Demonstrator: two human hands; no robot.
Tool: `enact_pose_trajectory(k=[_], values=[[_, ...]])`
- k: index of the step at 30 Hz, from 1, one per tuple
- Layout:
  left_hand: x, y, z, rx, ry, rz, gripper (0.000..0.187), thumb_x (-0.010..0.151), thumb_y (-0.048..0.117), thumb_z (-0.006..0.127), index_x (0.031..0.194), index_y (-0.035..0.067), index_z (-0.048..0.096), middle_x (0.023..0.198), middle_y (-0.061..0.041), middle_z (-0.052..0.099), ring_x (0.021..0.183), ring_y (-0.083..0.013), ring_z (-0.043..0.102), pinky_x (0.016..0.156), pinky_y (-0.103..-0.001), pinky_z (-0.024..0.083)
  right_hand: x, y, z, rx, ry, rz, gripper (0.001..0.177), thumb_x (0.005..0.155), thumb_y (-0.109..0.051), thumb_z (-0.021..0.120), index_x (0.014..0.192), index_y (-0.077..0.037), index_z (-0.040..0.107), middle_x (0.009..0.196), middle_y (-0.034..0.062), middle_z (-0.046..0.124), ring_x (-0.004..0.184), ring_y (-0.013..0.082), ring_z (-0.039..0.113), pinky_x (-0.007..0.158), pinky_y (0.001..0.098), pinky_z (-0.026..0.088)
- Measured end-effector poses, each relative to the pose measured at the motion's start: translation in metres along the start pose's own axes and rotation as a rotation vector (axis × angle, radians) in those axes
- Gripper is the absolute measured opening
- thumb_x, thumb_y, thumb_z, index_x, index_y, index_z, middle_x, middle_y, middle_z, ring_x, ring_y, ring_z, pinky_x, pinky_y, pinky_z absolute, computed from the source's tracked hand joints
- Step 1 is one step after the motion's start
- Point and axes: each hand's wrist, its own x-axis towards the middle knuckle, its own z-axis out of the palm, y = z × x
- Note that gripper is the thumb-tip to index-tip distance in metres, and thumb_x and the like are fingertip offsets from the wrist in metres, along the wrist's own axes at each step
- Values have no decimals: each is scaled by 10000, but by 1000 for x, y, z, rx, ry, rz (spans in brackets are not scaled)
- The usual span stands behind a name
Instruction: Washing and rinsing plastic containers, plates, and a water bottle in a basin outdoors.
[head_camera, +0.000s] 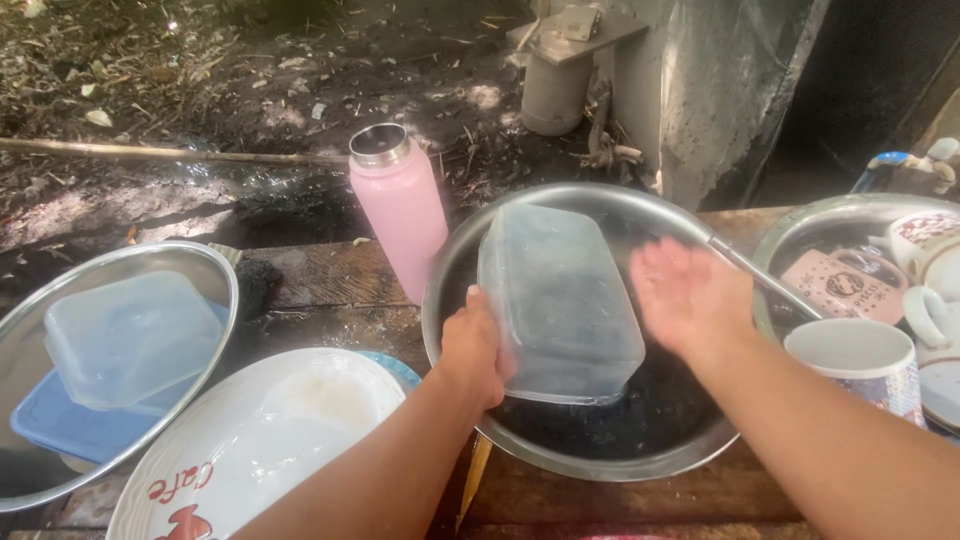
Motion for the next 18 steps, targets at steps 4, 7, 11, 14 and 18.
enact_pose_trajectory(k=[4,7,11,14,18], values=[[3,0,16,-60,-20,69,564,1028,563,456,1302,100,626,871,-51,559,636,-207,448,492,-323,369,-50,-4,75,-344,-330,-18,479,1003,-238,459,1340,73,597,1384,231,622,1420,355,539,1135,424,478],[-44,30,40,143,-3,340,514,1033,446,437,1205,20,667,891,-154,703,698,-286,628,564,-427,511,-56,27,87,-1059,-588,-426,373,963,-265,590,1189,-19,756,1297,203,728,1318,420,592,1114,485,441],[-51,47,45,438,98,552,466,994,403,489,1117,-1,687,1024,-189,731,865,-325,738,765,-436,577,-10,41,67,-1613,-729,-1152,303,911,-265,653,1151,-161,805,1418,168,634,1452,393,389,1175,489,282],[-67,54,40,703,182,761,454,996,409,502,1090,25,723,1066,-238,726,1003,-408,690,913,-476,524,9,33,62,-1825,-688,-1332,250,956,-271,642,1152,-221,791,1440,96,665,1457,419,409,1241,498,245],[-113,61,35,670,103,797,453,932,438,562,1043,33,733,982,-207,750,962,-381,718,887,-459,540,11,19,62,-1451,-322,-956,441,882,-380,636,1242,-142,727,1450,176,567,1371,345,470,1150,460,343]])
